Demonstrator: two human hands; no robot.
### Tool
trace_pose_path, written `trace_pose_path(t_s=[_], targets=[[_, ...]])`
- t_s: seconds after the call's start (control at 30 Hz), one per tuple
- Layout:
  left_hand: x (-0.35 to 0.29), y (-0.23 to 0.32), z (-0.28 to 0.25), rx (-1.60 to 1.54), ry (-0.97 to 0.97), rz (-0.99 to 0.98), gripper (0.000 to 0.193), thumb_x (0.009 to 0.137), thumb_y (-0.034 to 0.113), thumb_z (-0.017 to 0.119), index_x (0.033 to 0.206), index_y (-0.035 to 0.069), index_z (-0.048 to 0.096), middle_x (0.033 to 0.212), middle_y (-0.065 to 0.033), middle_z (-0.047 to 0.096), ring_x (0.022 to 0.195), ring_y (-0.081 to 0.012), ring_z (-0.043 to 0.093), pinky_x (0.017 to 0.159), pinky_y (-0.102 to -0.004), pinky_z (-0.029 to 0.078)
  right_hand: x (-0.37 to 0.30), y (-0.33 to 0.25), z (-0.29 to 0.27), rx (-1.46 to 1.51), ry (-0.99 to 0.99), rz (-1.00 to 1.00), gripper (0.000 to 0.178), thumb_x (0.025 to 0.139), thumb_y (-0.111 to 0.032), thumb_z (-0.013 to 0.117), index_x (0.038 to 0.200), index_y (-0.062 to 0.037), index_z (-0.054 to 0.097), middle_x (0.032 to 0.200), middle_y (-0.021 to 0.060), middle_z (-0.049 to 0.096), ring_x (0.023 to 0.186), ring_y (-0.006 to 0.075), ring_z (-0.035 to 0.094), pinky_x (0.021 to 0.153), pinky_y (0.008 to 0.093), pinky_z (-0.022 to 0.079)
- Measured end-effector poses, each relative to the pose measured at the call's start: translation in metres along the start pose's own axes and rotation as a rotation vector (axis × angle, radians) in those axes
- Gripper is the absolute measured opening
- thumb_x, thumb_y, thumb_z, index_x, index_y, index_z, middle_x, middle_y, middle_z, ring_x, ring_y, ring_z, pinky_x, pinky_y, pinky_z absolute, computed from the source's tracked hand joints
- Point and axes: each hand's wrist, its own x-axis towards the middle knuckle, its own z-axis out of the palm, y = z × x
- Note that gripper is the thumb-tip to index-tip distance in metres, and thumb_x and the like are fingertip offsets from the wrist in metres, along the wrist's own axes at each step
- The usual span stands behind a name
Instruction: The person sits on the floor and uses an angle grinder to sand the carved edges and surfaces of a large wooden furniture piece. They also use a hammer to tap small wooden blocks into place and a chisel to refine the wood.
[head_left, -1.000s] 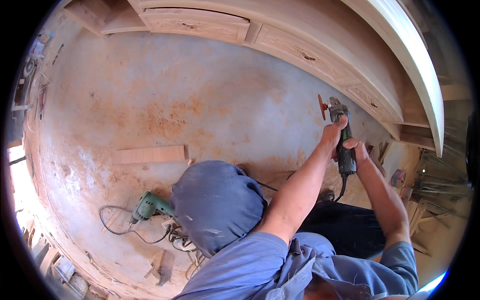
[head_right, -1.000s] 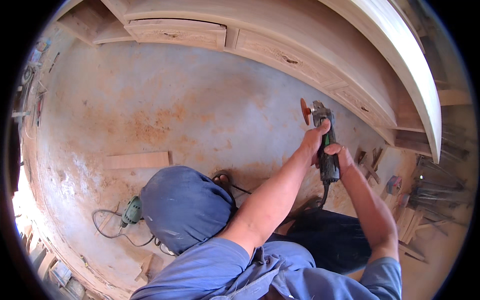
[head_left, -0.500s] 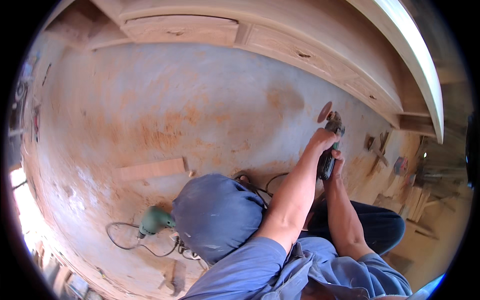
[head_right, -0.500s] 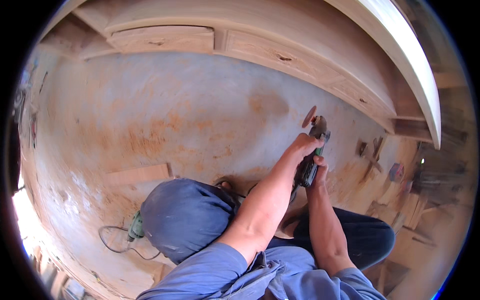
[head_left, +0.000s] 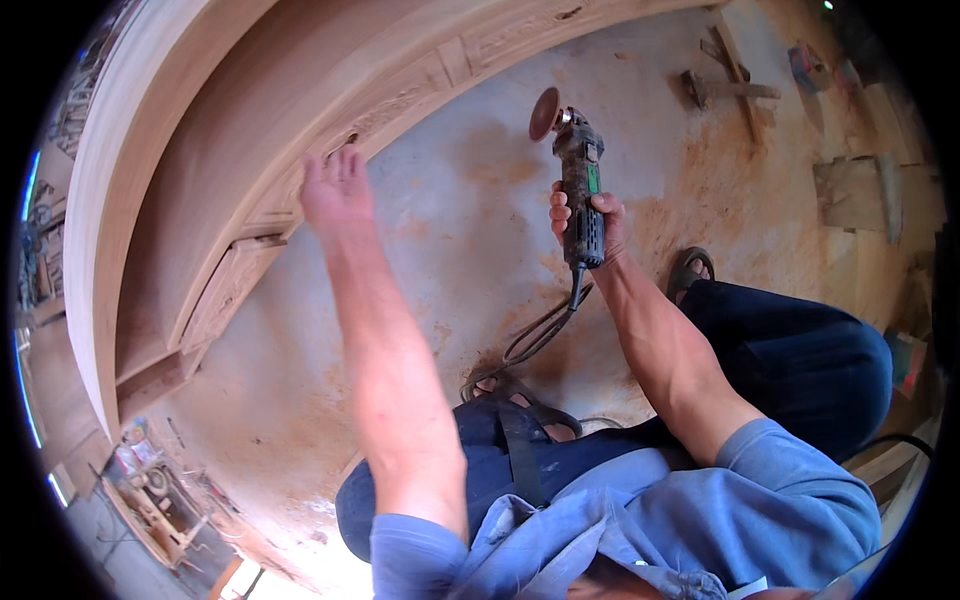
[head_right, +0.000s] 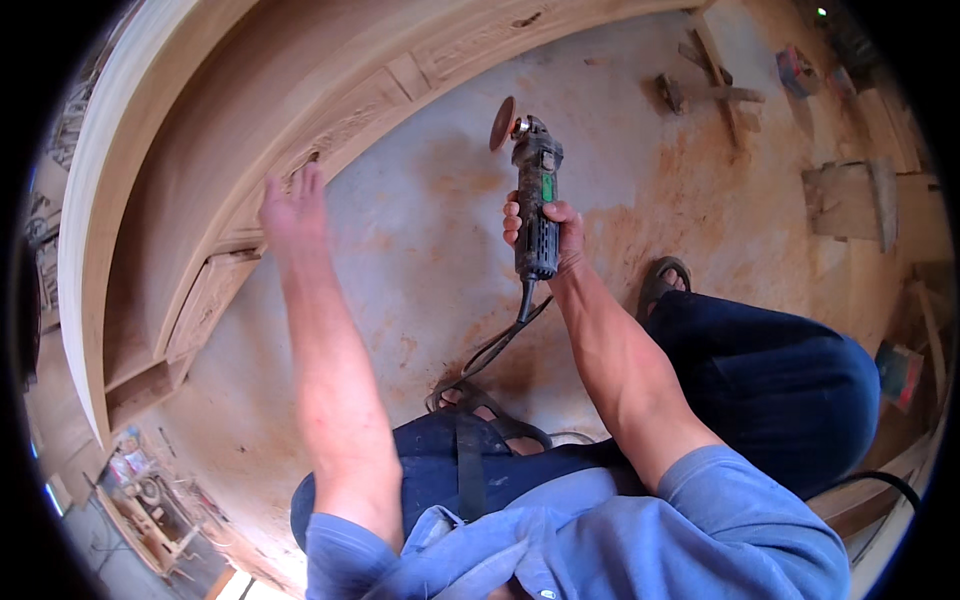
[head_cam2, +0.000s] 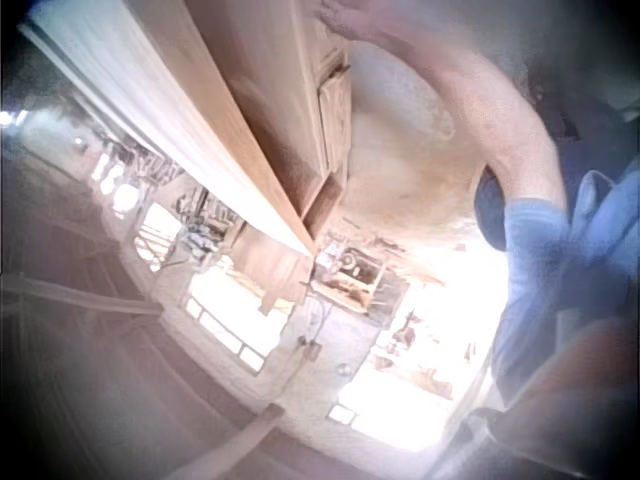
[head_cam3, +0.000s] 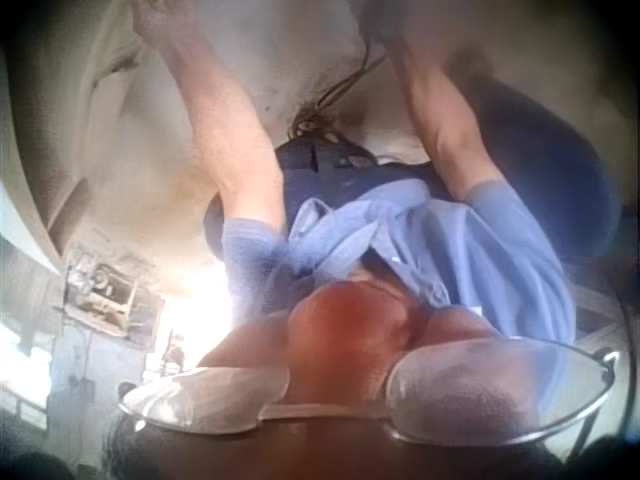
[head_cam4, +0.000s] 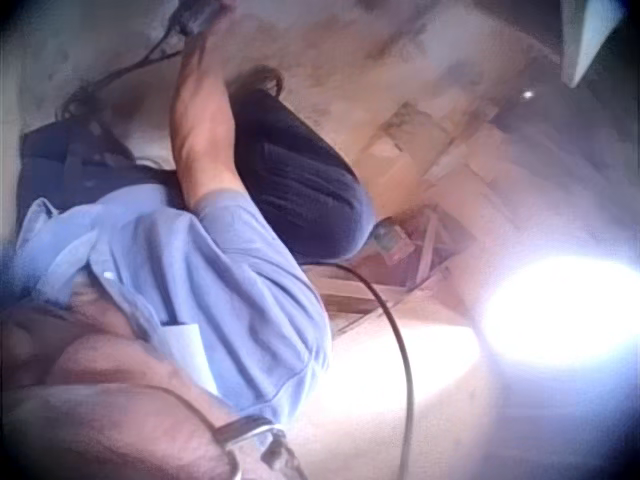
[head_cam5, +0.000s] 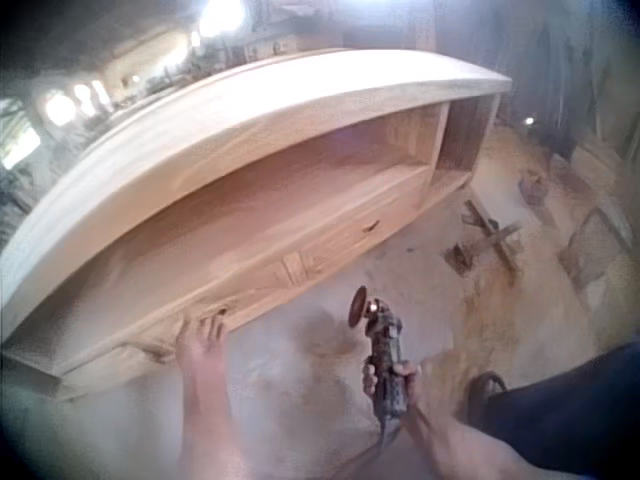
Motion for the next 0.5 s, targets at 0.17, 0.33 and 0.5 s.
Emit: trace_pose_path(t_s=[0.17, 0.33, 0.5], targets=[[0.036, 0.021, -0.002, 0.012, 0.169, 0.055, 0.059, 0.106, 0.024, 0.053, 0.154, 0.002, 0.026, 0.153, -0.0332, 0.026, 0.145, -0.0446, 0.033, 0.111, -0.0551, 0.047, -0.001, 0.012, -0.011, 0.031, 0.030, -0.008, 0.065, 0.071, -0.024, 0.069, 0.125, 0.0062, 0.051, 0.104, 0.0149, 0.062, 0.083, 0.0249, 0.062, 0.077, 0.0395, 0.057], [0.048, 0.011, 0.001, -0.013, 0.191, 0.101, 0.062, 0.105, 0.028, 0.056, 0.153, 0.005, 0.025, 0.151, -0.0328, 0.029, 0.137, -0.0431, 0.041, 0.106, -0.0545, 0.051, -0.001, 0.005, -0.013, 0.020, 0.081, 0.041, 0.067, 0.068, -0.025, 0.069, 0.126, 0.0050, 0.052, 0.101, 0.0144, 0.063, 0.079, 0.0245, 0.062, 0.074, 0.0411, 0.057], [0.056, 0.000, 0.007, -0.012, 0.192, 0.144, 0.060, 0.104, 0.030, 0.058, 0.151, 0.007, 0.030, 0.151, -0.0289, 0.032, 0.124, -0.0387, 0.048, 0.097, -0.0496, 0.055, -0.002, -0.004, -0.012, -0.024, 0.103, 0.078, 0.067, 0.067, -0.025, 0.069, 0.126, 0.0039, 0.054, 0.101, 0.0140, 0.063, 0.080, 0.0248, 0.062, 0.075, 0.0413, 0.057]])
